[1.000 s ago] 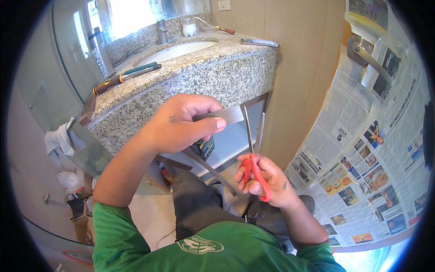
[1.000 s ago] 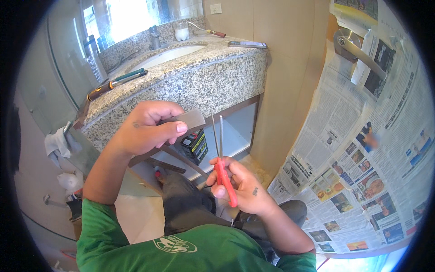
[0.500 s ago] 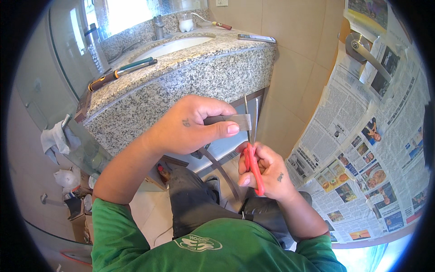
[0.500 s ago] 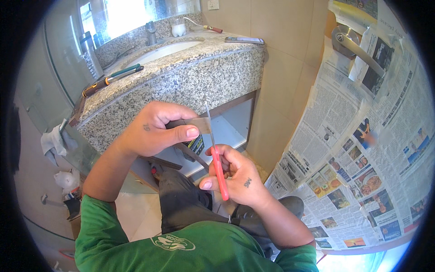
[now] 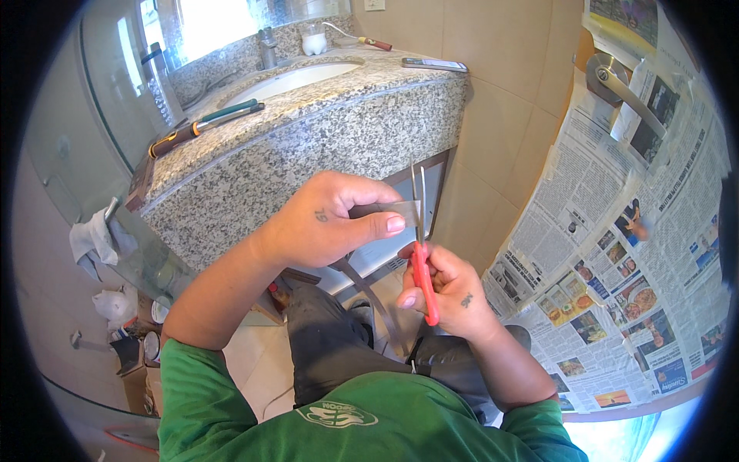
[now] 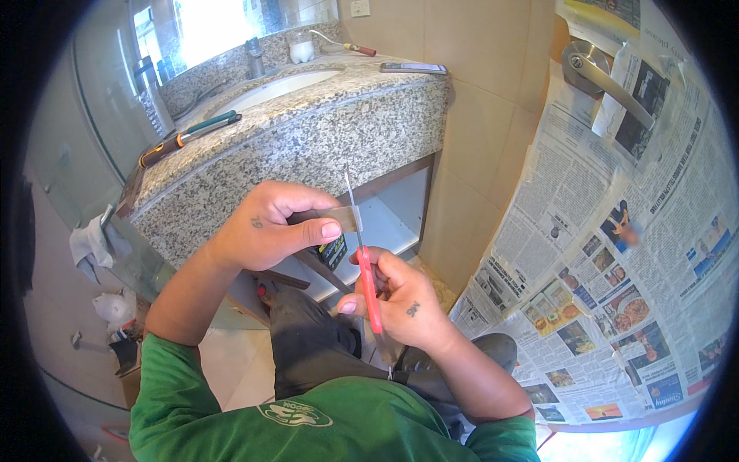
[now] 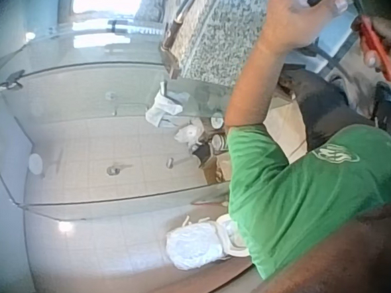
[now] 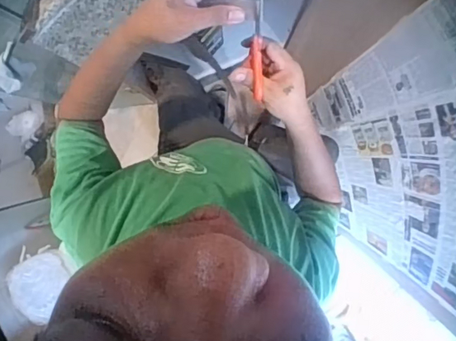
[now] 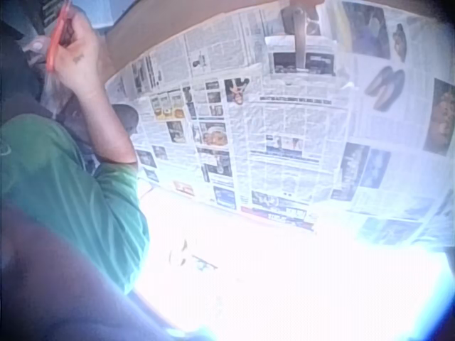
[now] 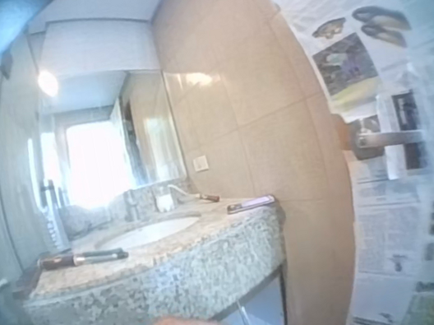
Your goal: The person installs a flexible trim strip along the bottom edge of a bathroom vanity cabinet. They measure the length, cut the strip with scissors, and use a hammer to tap it into place along the cabinet's perimeter.
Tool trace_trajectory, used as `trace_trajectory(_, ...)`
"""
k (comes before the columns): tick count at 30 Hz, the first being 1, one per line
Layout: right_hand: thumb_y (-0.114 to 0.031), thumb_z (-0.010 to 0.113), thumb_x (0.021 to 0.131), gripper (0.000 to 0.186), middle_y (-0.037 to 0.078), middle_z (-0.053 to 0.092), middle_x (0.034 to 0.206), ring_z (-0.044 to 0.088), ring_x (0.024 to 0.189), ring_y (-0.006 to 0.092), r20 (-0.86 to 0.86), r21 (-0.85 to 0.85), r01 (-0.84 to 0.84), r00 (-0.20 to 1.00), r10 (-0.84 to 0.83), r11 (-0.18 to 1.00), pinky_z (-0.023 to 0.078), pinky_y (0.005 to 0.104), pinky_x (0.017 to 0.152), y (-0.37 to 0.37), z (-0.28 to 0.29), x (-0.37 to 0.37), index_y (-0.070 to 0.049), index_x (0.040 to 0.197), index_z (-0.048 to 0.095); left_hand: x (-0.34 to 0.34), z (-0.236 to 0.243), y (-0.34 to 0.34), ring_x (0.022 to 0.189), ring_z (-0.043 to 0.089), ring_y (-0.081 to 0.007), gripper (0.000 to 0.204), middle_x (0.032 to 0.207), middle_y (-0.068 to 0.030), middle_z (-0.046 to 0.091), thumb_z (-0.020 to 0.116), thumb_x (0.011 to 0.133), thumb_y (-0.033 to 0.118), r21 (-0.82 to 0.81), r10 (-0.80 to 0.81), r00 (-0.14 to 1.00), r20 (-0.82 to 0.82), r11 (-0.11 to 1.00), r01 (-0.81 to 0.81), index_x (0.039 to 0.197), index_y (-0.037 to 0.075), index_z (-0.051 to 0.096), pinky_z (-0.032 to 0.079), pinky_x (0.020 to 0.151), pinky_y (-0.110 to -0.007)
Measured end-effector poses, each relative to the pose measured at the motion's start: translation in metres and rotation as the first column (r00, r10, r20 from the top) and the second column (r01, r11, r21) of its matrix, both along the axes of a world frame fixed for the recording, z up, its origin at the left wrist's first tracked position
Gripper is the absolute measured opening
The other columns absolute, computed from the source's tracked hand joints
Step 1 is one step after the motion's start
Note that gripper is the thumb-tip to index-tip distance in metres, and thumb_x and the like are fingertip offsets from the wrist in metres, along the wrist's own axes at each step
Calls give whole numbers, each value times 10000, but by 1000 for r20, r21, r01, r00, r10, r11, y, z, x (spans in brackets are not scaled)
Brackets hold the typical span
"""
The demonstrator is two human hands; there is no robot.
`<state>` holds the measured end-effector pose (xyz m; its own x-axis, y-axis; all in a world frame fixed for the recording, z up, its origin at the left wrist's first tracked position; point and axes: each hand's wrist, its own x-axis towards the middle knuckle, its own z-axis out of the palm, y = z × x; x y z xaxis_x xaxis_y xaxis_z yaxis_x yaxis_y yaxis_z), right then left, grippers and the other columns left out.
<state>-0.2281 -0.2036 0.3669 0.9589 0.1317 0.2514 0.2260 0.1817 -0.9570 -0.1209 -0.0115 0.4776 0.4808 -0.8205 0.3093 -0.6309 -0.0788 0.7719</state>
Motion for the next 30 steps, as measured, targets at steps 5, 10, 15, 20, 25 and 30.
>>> trace_trajectory(5,-89,795,858,583,-18,574,864,583,814,58,-1,-38,-9,1000,9,999,507,250,765,-1,-1,0,29,1325,465,6,-8,-1,721,526,-39,257,781,-5,651,661,967,229,-16,-20,999,49,1000,21,1025,-18,699,445,638,-237)
trace_trajectory(10,-57,786,834,468,-11,574,834,523,727,41,-7,-24,77,997,-77,997,424,206,641,5,-4,3,21,1228,545,2,-8,-2,739,522,-37,240,789,-8,648,665,964,209,9,9,1000,16,1000,-9,1014,-24,694,442,648,-233)
trace_trajectory(15,-48,784,831,436,-14,573,812,525,710,42,-2,-30,99,995,-99,995,420,203,627,6,-4,2,26,1198,560,2,-10,-2,755,527,-40,223,801,-17,643,672,958,188,1,16,1000,7,1000,-16,994,-31,686,448,660,-237)
trace_trajectory(20,-117,812,850,480,-47,557,766,505,684,16,25,-66,89,996,-87,994,453,206,640,6,-4,2,26,1215,537,0,-9,-2,755,531,-42,212,801,-23,643,673,956,181,3,22,1000,-7,1000,-22,974,-30,684,452,662,-242)
trace_trajectory(25,-154,832,836,485,-66,546,729,479,665,3,75,-93,111,992,-104,990,407,192,598,4,-11,4,24,1198,562,0,-9,-3,751,533,-43,202,787,-22,640,670,952,175,8,21,1000,8,1000,-21,959,-26,685,451,656,-245)
trace_trajectory(30,-154,835,834,487,-68,553,726,478,654,0,70,-83,124,991,-118,989,399,186,588,4,-12,4,28,1196,566,1,-12,-4,743,533,-42,208,774,-21,643,668,950,185,-4,28,999,37,1000,-28,952,-22,685,449,646,-245)
